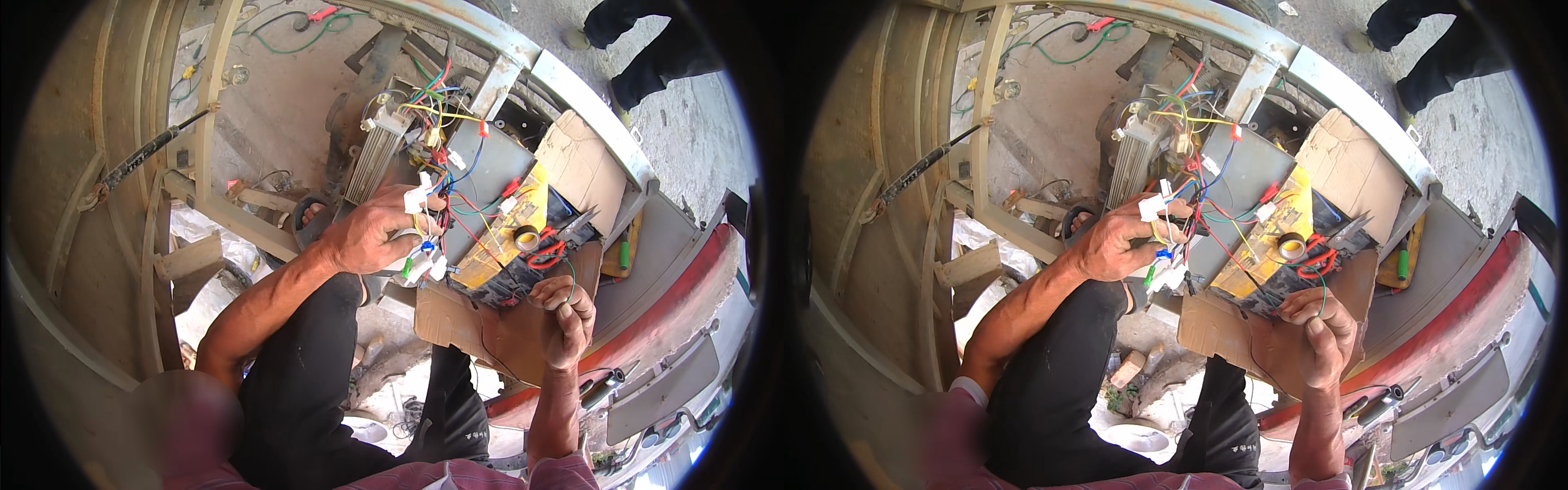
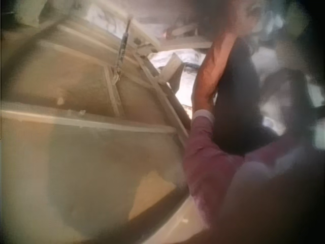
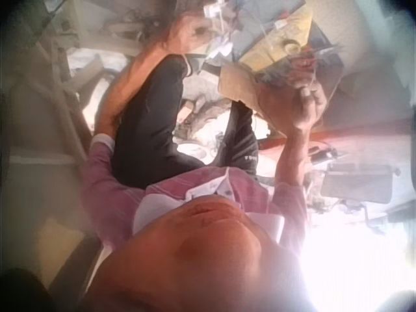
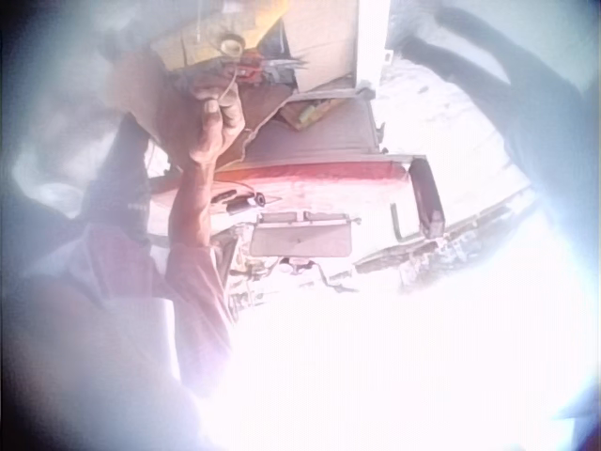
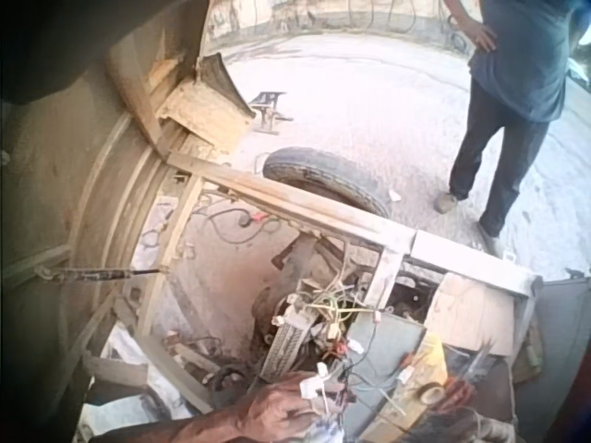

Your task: The person sits on the ground and works on a wiring harness connected to a silver heat sink. They strip wire ends, twist wires together, and use orange-handled pliers to cut and crimp connections. The person also handles a roll of electrical tape near the end.

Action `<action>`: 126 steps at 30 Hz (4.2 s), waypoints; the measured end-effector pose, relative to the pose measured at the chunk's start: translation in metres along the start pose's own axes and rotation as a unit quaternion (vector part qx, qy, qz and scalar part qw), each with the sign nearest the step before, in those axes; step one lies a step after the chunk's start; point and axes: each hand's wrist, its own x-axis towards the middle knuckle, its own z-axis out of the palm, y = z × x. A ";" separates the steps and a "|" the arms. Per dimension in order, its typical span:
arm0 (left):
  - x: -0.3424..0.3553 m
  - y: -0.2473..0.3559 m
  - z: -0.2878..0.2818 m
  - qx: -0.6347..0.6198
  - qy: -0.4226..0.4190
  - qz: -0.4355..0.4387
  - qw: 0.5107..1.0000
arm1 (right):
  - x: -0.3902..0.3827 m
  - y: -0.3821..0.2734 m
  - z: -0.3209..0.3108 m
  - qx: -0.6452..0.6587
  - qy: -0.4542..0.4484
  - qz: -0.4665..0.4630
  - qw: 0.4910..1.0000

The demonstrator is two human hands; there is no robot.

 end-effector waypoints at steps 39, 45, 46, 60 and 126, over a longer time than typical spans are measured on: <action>0.062 -0.038 0.013 0.163 0.165 -0.170 0.958 | -0.039 0.001 -0.009 -0.075 -0.007 0.068 0.995; 0.066 -0.067 0.021 0.184 0.102 -0.233 0.949 | -0.041 0.002 -0.009 -0.101 -0.023 0.053 0.993; 0.069 -0.073 0.021 0.175 0.107 -0.229 0.952 | -0.041 0.002 -0.008 -0.097 -0.025 0.053 0.994; 0.032 -0.058 -0.020 -0.515 0.054 -0.217 0.827 | -0.050 0.011 -0.013 -0.015 -0.009 0.063 0.998; -0.002 -0.051 -0.035 0.131 0.293 -0.242 0.916 | -0.066 0.025 -0.102 0.196 0.180 0.077 0.961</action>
